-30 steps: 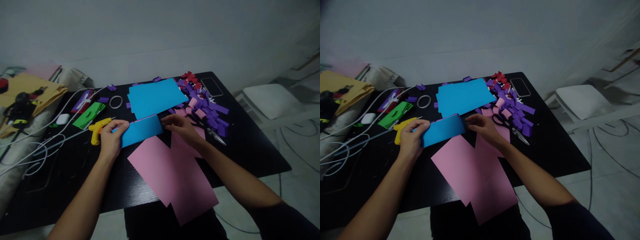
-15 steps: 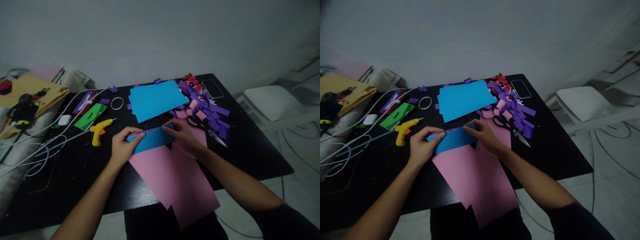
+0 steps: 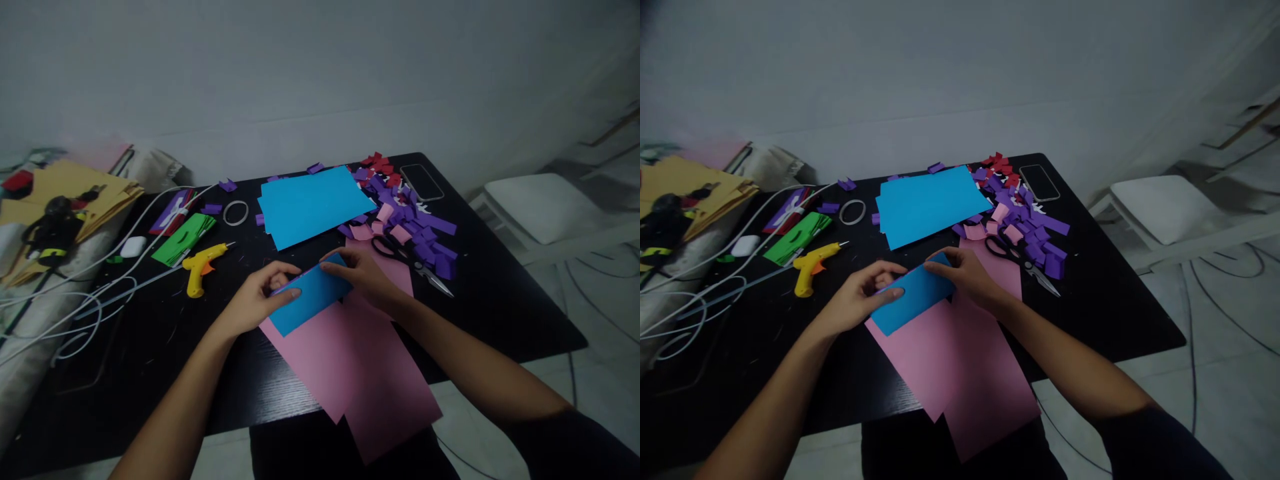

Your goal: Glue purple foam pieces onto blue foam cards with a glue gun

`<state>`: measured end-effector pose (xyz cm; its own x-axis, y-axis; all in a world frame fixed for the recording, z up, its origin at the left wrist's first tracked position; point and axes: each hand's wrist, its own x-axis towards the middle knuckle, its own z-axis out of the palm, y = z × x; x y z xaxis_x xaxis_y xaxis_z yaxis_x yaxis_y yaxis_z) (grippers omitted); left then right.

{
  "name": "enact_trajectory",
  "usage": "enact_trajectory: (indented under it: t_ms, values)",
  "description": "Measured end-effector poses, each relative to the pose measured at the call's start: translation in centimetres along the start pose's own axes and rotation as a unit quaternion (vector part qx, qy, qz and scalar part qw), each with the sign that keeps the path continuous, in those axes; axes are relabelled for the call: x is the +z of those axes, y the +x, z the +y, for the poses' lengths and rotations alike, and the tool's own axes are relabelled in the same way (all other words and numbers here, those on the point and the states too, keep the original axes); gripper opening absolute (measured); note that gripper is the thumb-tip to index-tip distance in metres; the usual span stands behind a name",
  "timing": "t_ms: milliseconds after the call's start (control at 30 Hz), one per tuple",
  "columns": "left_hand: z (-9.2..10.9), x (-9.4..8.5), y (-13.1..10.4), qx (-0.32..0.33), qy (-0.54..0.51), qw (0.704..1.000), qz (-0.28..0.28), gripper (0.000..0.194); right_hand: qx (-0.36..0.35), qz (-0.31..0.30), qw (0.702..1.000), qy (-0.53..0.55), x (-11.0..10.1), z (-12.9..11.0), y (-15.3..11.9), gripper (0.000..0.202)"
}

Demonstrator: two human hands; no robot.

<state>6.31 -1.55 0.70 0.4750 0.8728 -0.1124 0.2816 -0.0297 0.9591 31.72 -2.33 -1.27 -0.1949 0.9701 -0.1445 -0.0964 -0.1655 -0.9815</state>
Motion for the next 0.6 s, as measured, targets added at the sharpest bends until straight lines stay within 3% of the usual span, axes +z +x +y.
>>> enact_trajectory:
  t_ms: [100,167,400,600]
  values:
    - [0.2,0.0,-0.4,-0.042,0.010,0.991,-0.125,0.034,0.012,-0.012,1.000,-0.005,0.3,0.0,-0.2,0.031]
    - [0.1,0.3,-0.5,-0.059,0.007,0.986,-0.157,0.034,0.024,-0.018,1.000,-0.003,0.4,-0.1,-0.3,0.032]
    - [-0.2,0.5,-0.1,-0.075,0.009,0.991,-0.110,0.040,0.026,-0.029,0.999,0.026,-0.1,0.2,0.0,0.037]
    - [-0.3,-0.3,0.1,-0.093,-0.044,0.994,-0.027,0.048,0.021,-0.046,0.994,0.095,-1.0,0.9,1.0,0.042]
